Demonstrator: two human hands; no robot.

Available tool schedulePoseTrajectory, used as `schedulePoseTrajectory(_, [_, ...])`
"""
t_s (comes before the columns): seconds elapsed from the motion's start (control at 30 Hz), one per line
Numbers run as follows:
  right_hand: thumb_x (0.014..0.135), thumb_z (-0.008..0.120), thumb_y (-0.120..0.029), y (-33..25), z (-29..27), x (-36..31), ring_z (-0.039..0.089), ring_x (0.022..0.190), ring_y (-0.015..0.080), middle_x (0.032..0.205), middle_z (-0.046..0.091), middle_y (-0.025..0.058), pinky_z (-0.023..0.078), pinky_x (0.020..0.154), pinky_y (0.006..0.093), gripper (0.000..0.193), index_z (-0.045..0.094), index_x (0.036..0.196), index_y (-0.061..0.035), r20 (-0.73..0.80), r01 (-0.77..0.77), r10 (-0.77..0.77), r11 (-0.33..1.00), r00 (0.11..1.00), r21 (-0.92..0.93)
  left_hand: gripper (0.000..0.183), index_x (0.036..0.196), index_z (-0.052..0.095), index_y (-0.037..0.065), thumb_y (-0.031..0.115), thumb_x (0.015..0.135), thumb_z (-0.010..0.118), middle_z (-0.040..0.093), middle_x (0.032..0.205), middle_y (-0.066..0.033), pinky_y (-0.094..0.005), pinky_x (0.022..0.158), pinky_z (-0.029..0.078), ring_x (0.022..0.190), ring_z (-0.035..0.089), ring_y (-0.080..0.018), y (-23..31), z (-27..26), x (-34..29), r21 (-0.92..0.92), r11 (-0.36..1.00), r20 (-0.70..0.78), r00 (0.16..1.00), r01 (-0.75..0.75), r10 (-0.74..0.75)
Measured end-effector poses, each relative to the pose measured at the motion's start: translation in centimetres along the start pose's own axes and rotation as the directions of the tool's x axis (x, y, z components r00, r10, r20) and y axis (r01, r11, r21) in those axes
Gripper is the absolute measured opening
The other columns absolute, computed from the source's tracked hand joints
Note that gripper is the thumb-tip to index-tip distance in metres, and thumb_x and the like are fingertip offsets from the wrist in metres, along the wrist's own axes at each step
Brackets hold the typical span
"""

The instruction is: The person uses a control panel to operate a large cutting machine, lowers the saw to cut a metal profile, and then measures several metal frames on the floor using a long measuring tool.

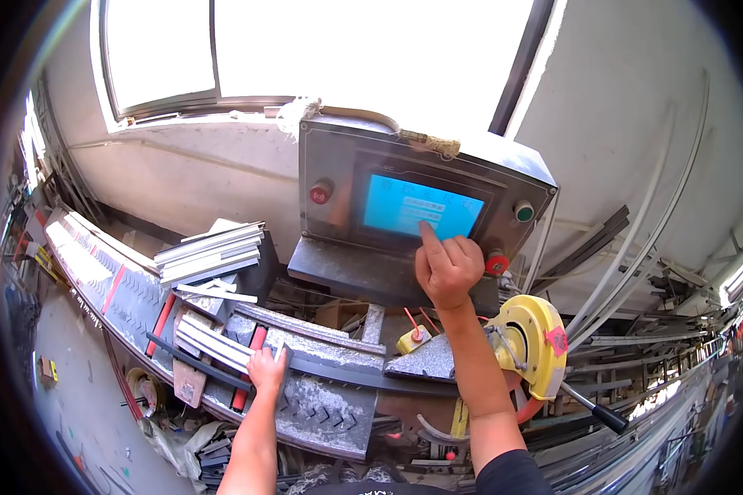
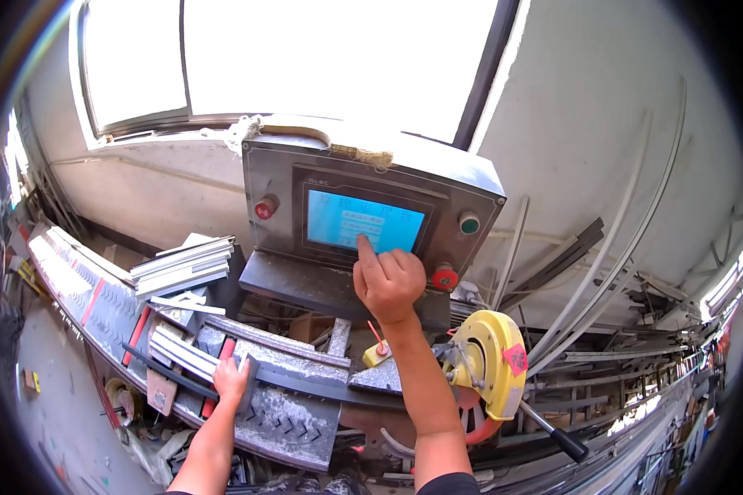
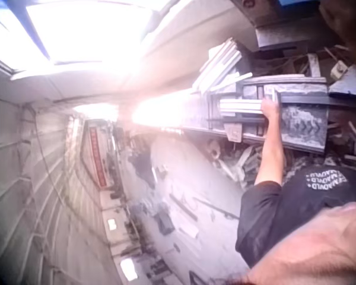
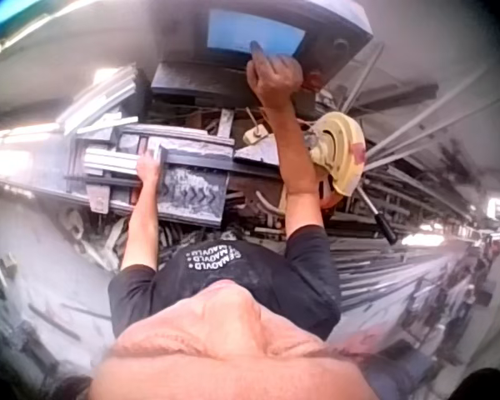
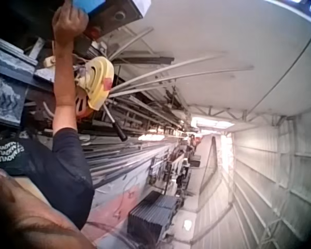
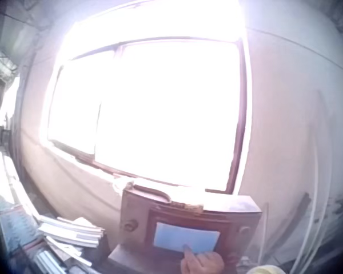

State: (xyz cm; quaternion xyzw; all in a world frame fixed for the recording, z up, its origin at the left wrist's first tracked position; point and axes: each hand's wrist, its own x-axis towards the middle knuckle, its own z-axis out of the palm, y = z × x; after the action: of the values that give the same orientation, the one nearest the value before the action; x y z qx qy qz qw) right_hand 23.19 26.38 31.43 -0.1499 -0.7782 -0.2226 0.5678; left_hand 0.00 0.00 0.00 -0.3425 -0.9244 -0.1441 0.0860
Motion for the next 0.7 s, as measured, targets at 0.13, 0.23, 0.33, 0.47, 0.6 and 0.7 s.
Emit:
schedulePoseTrajectory(0.13, [0.062,0.062,-0.005,0.1,0.5,0.1,0.040,0.045,0.0175,0.050,0.037,0.0026,0.036,0.044,0.0296,0.028,0.069,0.089,-0.0044,0.001,-0.028,0.028,0.999,1.000,-0.030,0.044,0.075,0.058,0.006,0.049,0.077,0.057,0.058,0.078,-0.0121,-0.0448,0.070,0.043,0.080,0.056,-0.0301,0.1,0.3,0.2,-0.017,1.000,-0.001,1.000,0.009,-0.009])
schedulePoseTrajectory(0.23, [0.062,0.061,-0.004,-0.1,0.6,0.0,0.040,0.045,0.0172,0.050,0.037,0.0023,0.036,0.044,0.0295,0.028,0.069,0.089,-0.0043,0.020,-0.045,0.046,0.998,0.999,-0.047,0.044,0.074,0.058,0.006,0.049,0.076,0.057,0.058,0.077,-0.0122,-0.0447,0.070,0.043,0.080,0.056,-0.0303,0.0,0.1,0.1,-0.009,1.000,-0.001,1.000,0.013,-0.013])
schedulePoseTrajectory(0.33, [0.062,0.061,-0.003,-0.1,0.2,-0.1,0.041,0.045,0.0173,0.050,0.038,0.0025,0.036,0.044,0.0292,0.028,0.068,0.089,-0.0044,0.004,-0.014,0.014,1.000,1.000,-0.015,0.044,0.075,0.058,0.005,0.049,0.076,0.057,0.058,0.077,-0.0124,-0.0447,0.070,0.043,0.079,0.056,-0.0307,0.0,0.1,-0.1,-0.002,1.000,0.005,1.000,0.023,-0.023])
schedulePoseTrajectory(0.47, [0.062,0.060,-0.004,-0.1,0.0,0.1,0.041,0.044,0.0173,0.050,0.039,0.0030,0.036,0.044,0.0287,0.026,0.068,0.087,-0.0047,-0.070,0.040,-0.038,0.999,0.997,0.022,0.045,0.075,0.059,0.005,0.050,0.076,0.056,0.059,0.078,-0.0129,-0.0447,0.070,0.043,0.079,0.056,-0.0311,0.1,0.1,0.1,-0.016,1.000,0.007,1.000,0.022,-0.022])
schedulePoseTrajectory(0.6, [0.061,0.059,-0.001,0.0,-0.5,-0.4,0.042,0.044,0.0189,0.049,0.038,0.0033,0.036,0.045,0.0292,0.028,0.067,0.088,-0.0031,-0.071,-0.007,0.009,1.000,0.997,0.029,0.046,0.075,0.060,0.005,0.051,0.076,0.056,0.059,0.077,-0.0133,-0.0448,0.069,0.043,0.078,0.057,-0.0314,0.2,0.1,0.3,-0.015,1.000,0.003,1.000,0.012,-0.012])
schedulePoseTrajectory(0.7, [0.059,0.059,-0.001,-1.0,-1.5,-1.7,0.042,0.043,0.0192,0.048,0.040,0.0038,0.036,0.044,0.0296,0.027,0.067,0.085,-0.0018,0.012,0.018,-0.020,0.993,1.000,0.118,0.047,0.074,0.060,0.005,0.051,0.076,0.055,0.059,0.076,-0.0134,-0.0457,0.068,0.044,0.076,0.057,-0.0317,-0.8,1.0,0.5,0.010,0.999,0.031,0.999,0.037,-0.038])
